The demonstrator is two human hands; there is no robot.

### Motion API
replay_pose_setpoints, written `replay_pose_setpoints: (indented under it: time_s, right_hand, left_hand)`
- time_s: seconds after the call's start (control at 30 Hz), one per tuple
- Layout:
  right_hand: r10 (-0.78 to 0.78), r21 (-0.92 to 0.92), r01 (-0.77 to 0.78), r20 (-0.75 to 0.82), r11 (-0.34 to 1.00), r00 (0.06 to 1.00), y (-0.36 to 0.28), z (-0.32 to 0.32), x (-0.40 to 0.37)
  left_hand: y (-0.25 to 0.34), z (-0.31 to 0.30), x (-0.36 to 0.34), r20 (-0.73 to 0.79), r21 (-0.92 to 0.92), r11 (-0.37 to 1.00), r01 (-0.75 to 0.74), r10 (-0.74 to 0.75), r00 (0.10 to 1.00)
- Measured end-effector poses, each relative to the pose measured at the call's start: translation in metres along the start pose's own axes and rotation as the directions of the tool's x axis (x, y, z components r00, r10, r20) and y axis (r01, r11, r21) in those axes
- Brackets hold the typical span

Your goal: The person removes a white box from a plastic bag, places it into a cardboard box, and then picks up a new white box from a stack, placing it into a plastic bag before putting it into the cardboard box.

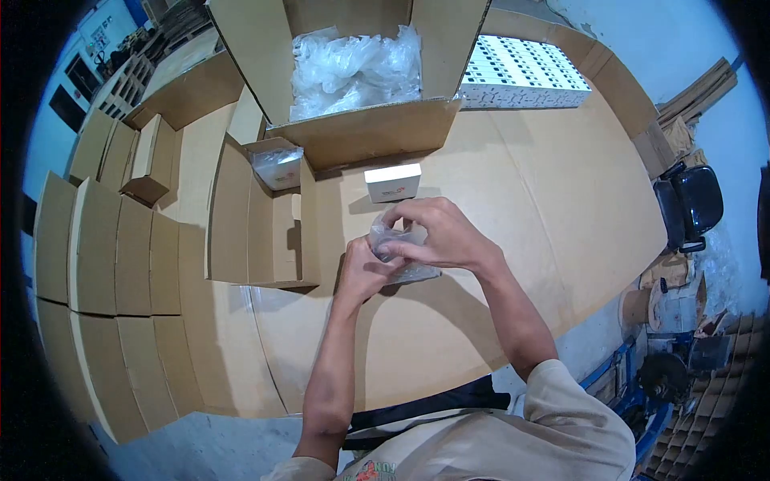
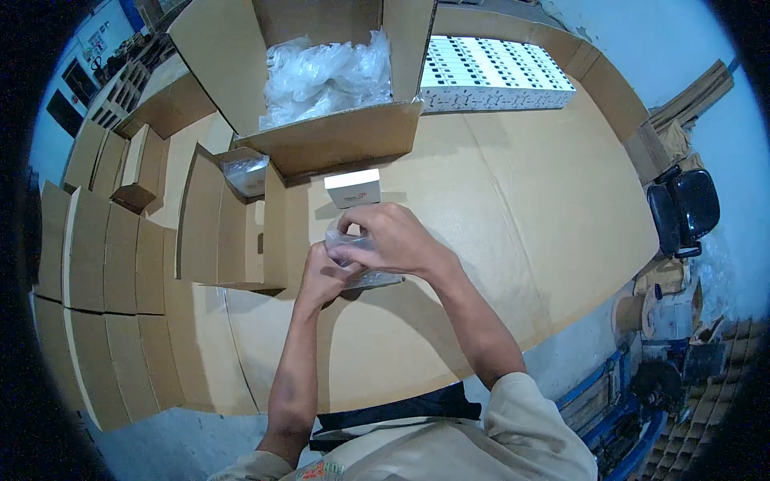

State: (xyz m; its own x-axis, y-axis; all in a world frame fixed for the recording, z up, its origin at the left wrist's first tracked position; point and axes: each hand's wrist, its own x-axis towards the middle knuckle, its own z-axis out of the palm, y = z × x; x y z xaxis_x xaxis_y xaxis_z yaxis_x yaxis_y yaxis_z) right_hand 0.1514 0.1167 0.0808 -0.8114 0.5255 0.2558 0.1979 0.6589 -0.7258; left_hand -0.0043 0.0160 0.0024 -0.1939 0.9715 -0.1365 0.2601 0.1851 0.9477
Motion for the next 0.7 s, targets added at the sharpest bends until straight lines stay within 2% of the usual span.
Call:
replay_pose_setpoints:
  time_s: [0.17, 0.27, 0.37, 0.47, 0.57, 0.7]
  right_hand:
    - [0.024, -0.027, -0.026, -0.080, 0.999, 0.997, 0.013, 0.007, 0.000]
    - [0.132, 0.052, -0.129, -0.051, 0.990, 0.990, 0.006, 0.002, 0.001]
    - [0.127, 0.122, -0.122, -0.038, 0.985, 0.991, -0.001, -0.006, 0.002]
    - [0.064, 0.167, -0.050, -0.080, 0.985, 0.995, 0.003, -0.006, 0.003]
    - [0.057, 0.092, -0.051, -0.064, 0.994, 0.996, 0.002, -0.005, 0.002]
    - [0.092, 0.107, -0.085, -0.057, 0.991, 0.994, 0.001, -0.002, 0.003]
  left_hand:
    - [0.006, 0.001, -0.001, 0.020, -0.021, 1.000, -0.003, 0.003, 1.000]
    - [0.006, -0.001, 0.001, 0.064, 0.007, 0.999, 0.045, -0.045, 0.997]
    - [-0.013, 0.002, 0.006, 0.034, 0.030, 0.999, -0.042, 0.041, 0.999]
    - [-0.006, 0.001, 0.003, 0.029, 0.035, 0.999, 0.037, -0.038, 0.999]
    - [-0.010, 0.002, 0.005, 0.034, 0.019, 1.000, 0.008, -0.009, 0.999]
    - [-0.007, 0.001, 0.004, 0.038, -0.006, 1.000, 0.004, -0.004, 0.999]
